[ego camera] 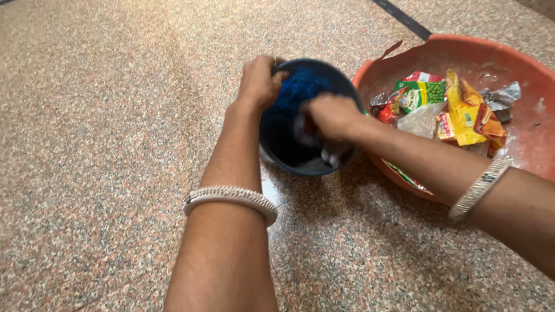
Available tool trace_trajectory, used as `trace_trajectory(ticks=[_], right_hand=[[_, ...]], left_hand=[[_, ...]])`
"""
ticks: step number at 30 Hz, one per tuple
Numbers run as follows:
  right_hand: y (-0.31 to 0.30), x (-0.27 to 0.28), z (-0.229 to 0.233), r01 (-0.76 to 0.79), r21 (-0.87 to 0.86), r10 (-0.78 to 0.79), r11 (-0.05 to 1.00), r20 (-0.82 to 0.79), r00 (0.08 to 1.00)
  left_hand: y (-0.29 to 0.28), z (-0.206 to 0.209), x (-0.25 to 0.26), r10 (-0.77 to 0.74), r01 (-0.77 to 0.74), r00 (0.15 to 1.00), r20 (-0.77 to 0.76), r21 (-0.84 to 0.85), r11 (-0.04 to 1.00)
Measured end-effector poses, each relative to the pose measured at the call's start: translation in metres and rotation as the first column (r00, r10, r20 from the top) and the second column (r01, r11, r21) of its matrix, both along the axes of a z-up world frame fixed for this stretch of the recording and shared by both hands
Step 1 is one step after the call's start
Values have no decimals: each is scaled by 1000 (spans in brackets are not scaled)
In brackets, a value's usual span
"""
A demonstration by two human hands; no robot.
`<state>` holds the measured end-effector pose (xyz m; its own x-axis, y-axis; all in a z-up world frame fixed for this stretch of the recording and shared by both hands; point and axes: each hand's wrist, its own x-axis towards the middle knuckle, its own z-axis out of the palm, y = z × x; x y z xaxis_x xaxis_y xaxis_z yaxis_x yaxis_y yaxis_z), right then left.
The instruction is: The person transfers small snack wrappers and plastic debris from a large orange basin into a smaller blue container, then empties the blue container back into the orange basin repeatedly. The person handles the items by hand without using tools.
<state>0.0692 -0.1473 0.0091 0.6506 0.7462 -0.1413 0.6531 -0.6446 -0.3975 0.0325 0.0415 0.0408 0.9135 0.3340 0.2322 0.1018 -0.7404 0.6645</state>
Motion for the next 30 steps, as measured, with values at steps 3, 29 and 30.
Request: trace_trajectory(ticks=[3, 29, 30], right_hand=[[23, 10, -7, 312, 102, -309, 944, -51, 950], [133, 23, -153, 257, 79, -267, 963, 177, 947], [135, 15, -157, 137, 64, -148, 989, 221, 964]], left_hand=[[1, -4, 8, -82, 71, 994, -68, -152, 986], [-12, 22, 25, -238, 256, 920, -312, 17, 966], [-16, 23, 25, -230, 253, 914, -334, 26, 967]])
